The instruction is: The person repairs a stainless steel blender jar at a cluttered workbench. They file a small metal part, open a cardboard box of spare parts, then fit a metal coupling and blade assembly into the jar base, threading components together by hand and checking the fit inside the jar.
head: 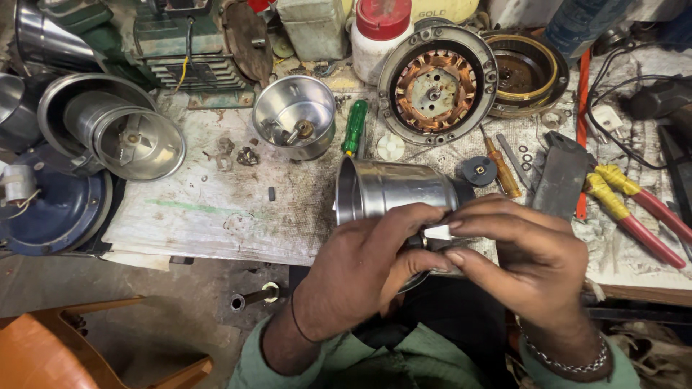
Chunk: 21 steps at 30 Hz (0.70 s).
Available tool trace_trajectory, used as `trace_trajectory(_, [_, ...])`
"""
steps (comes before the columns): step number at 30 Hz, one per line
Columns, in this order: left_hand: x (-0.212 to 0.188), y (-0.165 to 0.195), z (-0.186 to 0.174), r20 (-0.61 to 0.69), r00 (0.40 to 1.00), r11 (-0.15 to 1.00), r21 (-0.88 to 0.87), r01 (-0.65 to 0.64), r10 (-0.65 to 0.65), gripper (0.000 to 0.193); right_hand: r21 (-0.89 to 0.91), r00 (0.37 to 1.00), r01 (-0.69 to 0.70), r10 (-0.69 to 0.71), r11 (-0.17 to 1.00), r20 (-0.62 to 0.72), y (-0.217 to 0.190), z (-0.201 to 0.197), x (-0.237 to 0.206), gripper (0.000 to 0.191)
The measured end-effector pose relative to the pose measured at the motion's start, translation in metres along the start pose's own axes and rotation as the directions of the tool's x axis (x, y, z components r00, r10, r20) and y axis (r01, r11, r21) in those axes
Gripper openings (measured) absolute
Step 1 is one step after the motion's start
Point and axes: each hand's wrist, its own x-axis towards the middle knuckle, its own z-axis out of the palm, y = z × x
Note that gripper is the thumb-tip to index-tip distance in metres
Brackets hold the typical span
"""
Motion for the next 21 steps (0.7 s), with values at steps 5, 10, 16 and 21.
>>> trace_trajectory(5, [0.0,0.003,-0.006,0.136,0.973,0.98,-0.054,0.192,-0.184,0.044,-0.041,0.998,0.049,-0.047,0.998,0.041,-0.002,0.005,0.007,0.025])
trace_trajectory(10, [-0.004,-0.001,-0.007,0.059,0.983,0.978,-0.101,0.18,-0.175,0.048,-0.028,0.998,0.043,-0.042,0.999,0.036,-0.006,0.009,0.006,0.031])
trace_trajectory(16, [-0.018,-0.019,-0.003,-0.056,0.997,0.989,-0.142,0.036,-0.044,0.048,0.041,1.0,0.017,-0.018,0.999,0.016,-0.013,0.014,0.007,0.047])
trace_trajectory(21, [-0.037,-0.046,-0.006,-0.177,0.969,0.727,-0.686,0.005,-0.173,0.034,-0.369,0.994,0.006,0.036,0.929,0.106,-0.018,0.004,0.018,0.08])
